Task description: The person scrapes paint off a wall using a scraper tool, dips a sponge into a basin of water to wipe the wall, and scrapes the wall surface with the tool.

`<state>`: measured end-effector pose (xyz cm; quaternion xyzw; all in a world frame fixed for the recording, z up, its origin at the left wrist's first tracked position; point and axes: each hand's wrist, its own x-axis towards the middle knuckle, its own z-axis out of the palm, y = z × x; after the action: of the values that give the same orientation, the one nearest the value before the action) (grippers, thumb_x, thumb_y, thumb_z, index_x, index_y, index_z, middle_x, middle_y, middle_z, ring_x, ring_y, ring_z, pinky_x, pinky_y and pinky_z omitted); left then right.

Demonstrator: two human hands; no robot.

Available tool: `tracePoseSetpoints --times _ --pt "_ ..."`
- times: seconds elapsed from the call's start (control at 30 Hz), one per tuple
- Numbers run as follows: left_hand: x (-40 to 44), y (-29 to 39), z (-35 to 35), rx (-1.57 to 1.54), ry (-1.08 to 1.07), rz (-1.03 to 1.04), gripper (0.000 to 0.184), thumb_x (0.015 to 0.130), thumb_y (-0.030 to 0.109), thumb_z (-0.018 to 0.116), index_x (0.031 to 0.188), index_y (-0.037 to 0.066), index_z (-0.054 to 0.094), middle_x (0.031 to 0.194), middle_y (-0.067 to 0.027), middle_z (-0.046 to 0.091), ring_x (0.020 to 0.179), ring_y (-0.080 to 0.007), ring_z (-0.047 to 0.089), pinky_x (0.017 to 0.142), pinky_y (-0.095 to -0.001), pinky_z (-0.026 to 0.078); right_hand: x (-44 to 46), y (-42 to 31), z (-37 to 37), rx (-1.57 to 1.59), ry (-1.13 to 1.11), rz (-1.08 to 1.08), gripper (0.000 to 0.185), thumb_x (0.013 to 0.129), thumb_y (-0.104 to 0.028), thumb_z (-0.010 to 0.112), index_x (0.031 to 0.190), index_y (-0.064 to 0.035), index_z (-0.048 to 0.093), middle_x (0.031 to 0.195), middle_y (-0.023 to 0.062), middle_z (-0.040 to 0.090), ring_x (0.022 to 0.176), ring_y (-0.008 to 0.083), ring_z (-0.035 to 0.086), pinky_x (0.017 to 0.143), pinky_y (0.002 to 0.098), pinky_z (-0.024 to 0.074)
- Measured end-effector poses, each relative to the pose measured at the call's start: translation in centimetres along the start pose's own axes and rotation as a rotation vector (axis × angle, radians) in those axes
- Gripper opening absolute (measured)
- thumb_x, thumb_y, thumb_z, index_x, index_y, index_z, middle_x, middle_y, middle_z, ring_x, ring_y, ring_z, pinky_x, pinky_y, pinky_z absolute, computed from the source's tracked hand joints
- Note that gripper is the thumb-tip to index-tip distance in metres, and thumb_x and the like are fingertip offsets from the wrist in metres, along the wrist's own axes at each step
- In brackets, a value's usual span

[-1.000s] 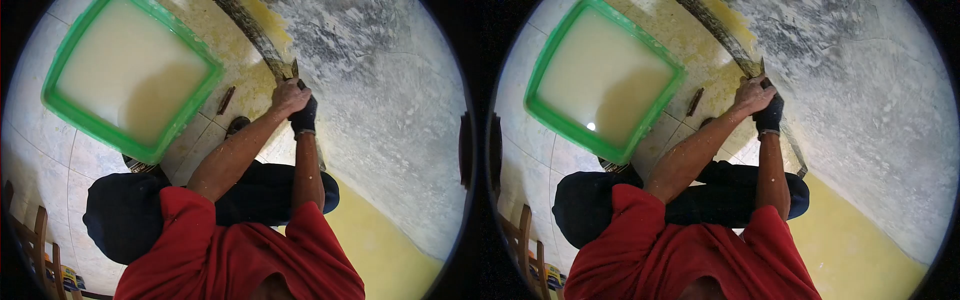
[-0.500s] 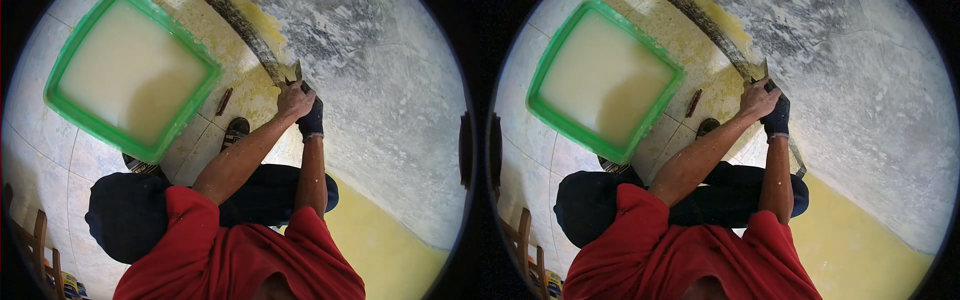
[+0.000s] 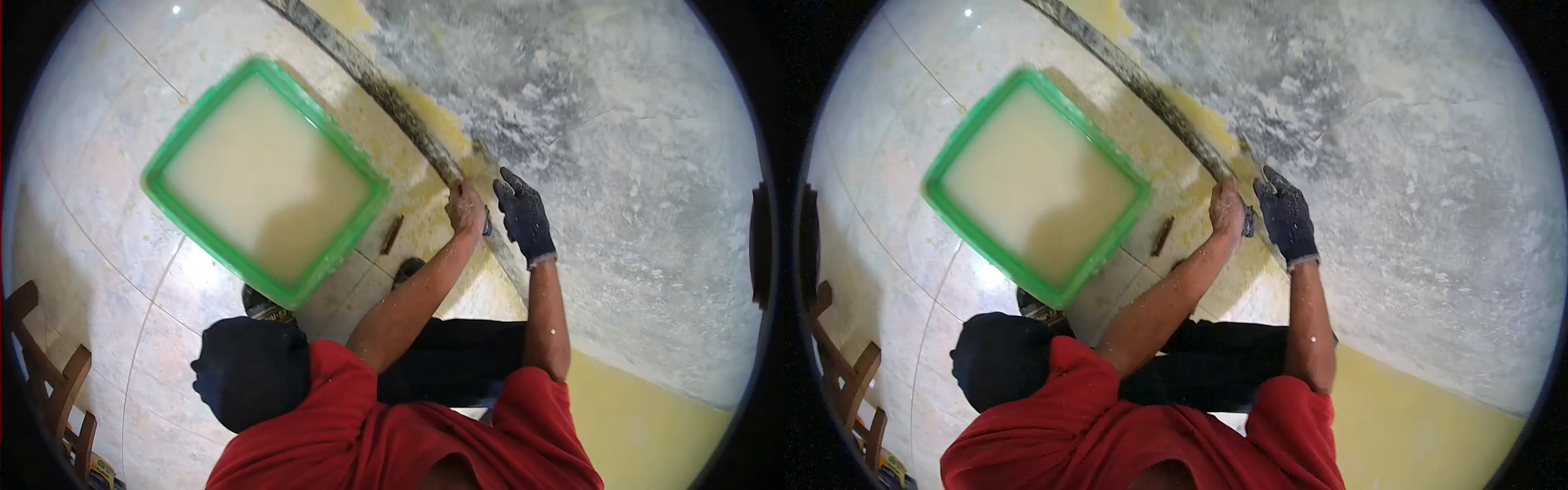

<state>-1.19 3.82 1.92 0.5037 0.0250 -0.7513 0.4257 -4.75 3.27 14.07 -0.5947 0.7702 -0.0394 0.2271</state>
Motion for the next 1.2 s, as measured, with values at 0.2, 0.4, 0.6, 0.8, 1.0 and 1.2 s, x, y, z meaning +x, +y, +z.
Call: tracePoseSetpoints --times 0.2,0.4,0.6,0.8,1.0,1.2 --pt "4.1 -1.4 -1.4 -0.29 -0.151 -0.101 0.047 0.087 0.041 0.048 0.118 0.006 0.053 0.106 -0.0136 0.06 0.094 -0.0261 0.057 0.084 -0.0391 0.044 -3.5 -7.4 -4.1 -0.164 -0.063 -0.439 0.045 0.089 -0.028 0.057 0.126 -0.0037 0.053 0.104 0.0158 0.066 0.092 0.0213 0.063 0.081 0.0321 0.0478" --pt "-0.1 0.7 -2.5 -0.378 -0.244 -0.071 0.037 0.089 0.036 0.051 0.112 0.006 0.051 0.084 -0.0071 0.053 0.064 -0.018 0.055 0.059 -0.0357 0.047 -3.5 -7.3 -4.8 -0.338 -0.178 -0.369 0.045 0.086 -0.031 0.058 0.124 -0.0057 0.055 0.113 0.0193 0.061 0.105 0.0298 0.06 0.088 0.0353 0.045" --pt "-2.7 2.3 -3.2 -0.363 -0.24 -0.132 0.034 0.088 0.033 0.054 0.106 0.006 0.044 0.067 -0.0067 0.043 0.052 -0.02 0.052 0.05 -0.0367 0.05 -3.7 -7.1 -5.3 -0.287 -0.186 -0.316 0.047 0.083 -0.036 0.062 0.12 -0.0067 0.058 0.108 0.02 0.063 0.1 0.0315 0.061 0.084 0.0373 0.0458" --pt "-4.7 2.0 -1.0 -0.262 -0.376 -0.144 0.041 0.086 0.033 0.058 0.105 0.002 0.04 0.079 -0.0143 0.052 0.054 -0.0235 0.056 0.048 -0.0403 0.052 -3.8 -5.5 -6.0 -0.097 0.058 -0.579 0.049 0.082 -0.035 0.065 0.119 -0.0038 0.057 0.112 0.021 0.06 0.103 0.0359 0.057 0.085 0.041 0.0459" --pt "0.0 0.0 2.7 0.184 -0.51 0.0 0.023 0.088 0.024 0.058 0.096 0.004 0.05 0.085 -0.0091 0.055 0.069 -0.0195 0.06 0.057 -0.0336 0.05 -3.0 -4.3 -6.9 -0.108 0.342 -0.606 0.045 0.083 -0.027 0.063 0.121 -0.0045 0.055 0.11 0.0222 0.06 0.102 0.0372 0.057 0.086 0.0415 0.0442" --pt "-4.9 5.6 2.5 0.559 -0.655 0.135 0.043 0.09 0.031 0.054 0.112 -0.003 0.041 0.104 -0.0136 0.055 0.091 -0.0221 0.057 0.079 -0.0402 0.044 -4.1 -5.0 -7.6 0.101 0.339 -0.617 0.04 0.083 -0.027 0.064 0.115 -0.0038 0.059 0.104 0.0202 0.063 0.098 0.0375 0.058 0.084 0.0421 0.0451"
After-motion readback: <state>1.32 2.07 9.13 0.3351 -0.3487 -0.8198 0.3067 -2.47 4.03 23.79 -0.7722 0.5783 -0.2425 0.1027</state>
